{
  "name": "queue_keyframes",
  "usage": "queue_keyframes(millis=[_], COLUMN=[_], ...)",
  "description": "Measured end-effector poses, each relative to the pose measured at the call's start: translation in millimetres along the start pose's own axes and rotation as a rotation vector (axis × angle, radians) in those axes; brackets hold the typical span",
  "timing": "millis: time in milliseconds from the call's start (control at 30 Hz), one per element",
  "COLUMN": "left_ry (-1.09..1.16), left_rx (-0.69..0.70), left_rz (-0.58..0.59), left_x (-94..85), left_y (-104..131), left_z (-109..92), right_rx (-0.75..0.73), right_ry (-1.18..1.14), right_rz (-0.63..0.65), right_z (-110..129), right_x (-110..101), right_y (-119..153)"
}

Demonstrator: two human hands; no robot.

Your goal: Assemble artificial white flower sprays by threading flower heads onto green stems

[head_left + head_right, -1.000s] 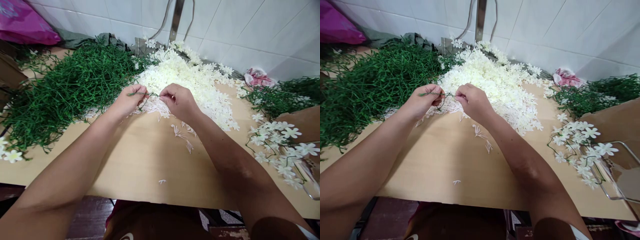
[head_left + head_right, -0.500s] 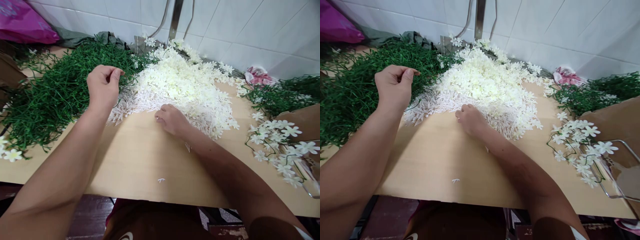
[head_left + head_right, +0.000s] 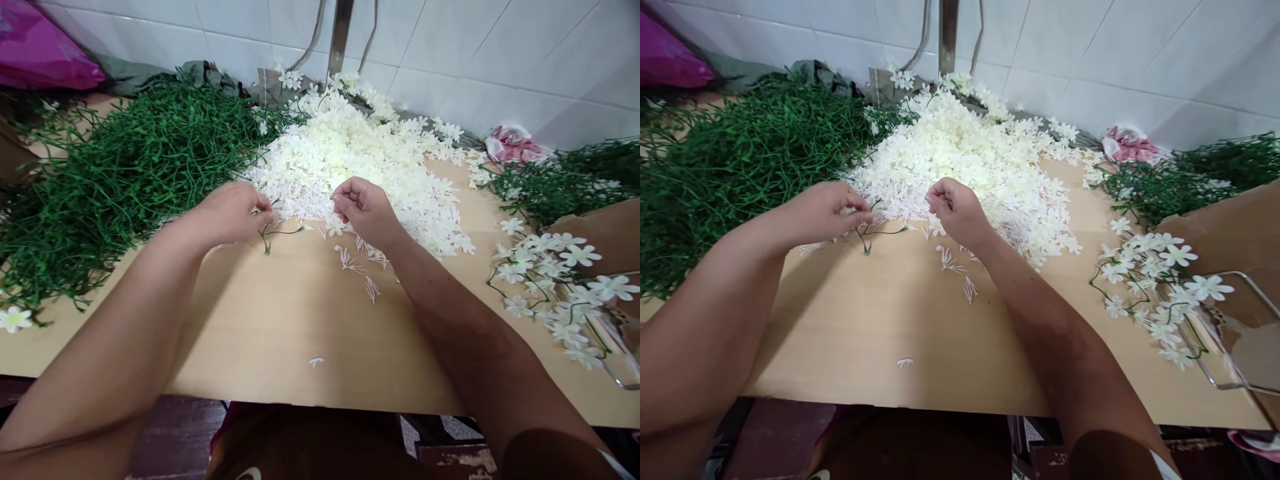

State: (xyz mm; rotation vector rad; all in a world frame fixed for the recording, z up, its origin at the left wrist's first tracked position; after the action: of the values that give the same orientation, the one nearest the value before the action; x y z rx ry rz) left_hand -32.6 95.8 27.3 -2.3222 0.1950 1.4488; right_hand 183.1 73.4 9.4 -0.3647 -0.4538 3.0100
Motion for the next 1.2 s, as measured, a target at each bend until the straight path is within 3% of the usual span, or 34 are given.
queue_keyframes(millis=[100, 233, 367, 500, 633, 800, 867, 1033, 1200], left_ry=[-0.112, -0.034, -0.049, 0.012, 0.107, 0.044, 0.084, 0.483, 0.674], left_rx=[0.058, 0.127, 0.184, 0.249, 0.202, 0.341, 0.272, -0.170, -0.268], left_rz=[-0.228, -0.166, -0.156, -0.148, -0.150, -0.069, -0.084, -0.161, -0.127], left_x=[8.5, 44.8, 71.7, 75.6, 72.0, 76.0, 74.6, 67.6, 65.8], left_y=[3, 8, 7, 5, 8, 14, 12, 0, -3], left_z=[-21, -56, -69, -69, -72, -82, -77, -45, -36], right_rx=[0.029, 0.083, 0.049, -0.028, -0.063, -0.024, -0.001, -0.044, -0.215], right_ry=[0.025, 0.089, 0.183, 0.224, 0.269, 0.320, 0.317, 0.312, 0.388], right_rz=[0.050, 0.131, 0.079, 0.087, 0.110, 0.112, 0.117, 0.123, 0.044], right_z=[-5, -3, 6, 10, 12, 16, 17, 17, 9], right_x=[-3, -8, -17, -17, -16, -20, -21, -10, 4], right_y=[-3, -6, -9, -8, -6, -4, -3, 3, 8])
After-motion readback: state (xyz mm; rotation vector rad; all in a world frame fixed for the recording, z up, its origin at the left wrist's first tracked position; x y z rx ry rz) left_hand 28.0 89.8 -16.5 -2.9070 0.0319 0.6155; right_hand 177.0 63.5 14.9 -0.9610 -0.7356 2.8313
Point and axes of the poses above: each hand's wrist, its own y-axis away from the middle knuckle, its own x-axis out of the palm, z = x × y, the point moved 4 cm from there along -y, towards the middle knuckle, and after that the axes turned 12 degrees about -z, right-handed, at the moved point
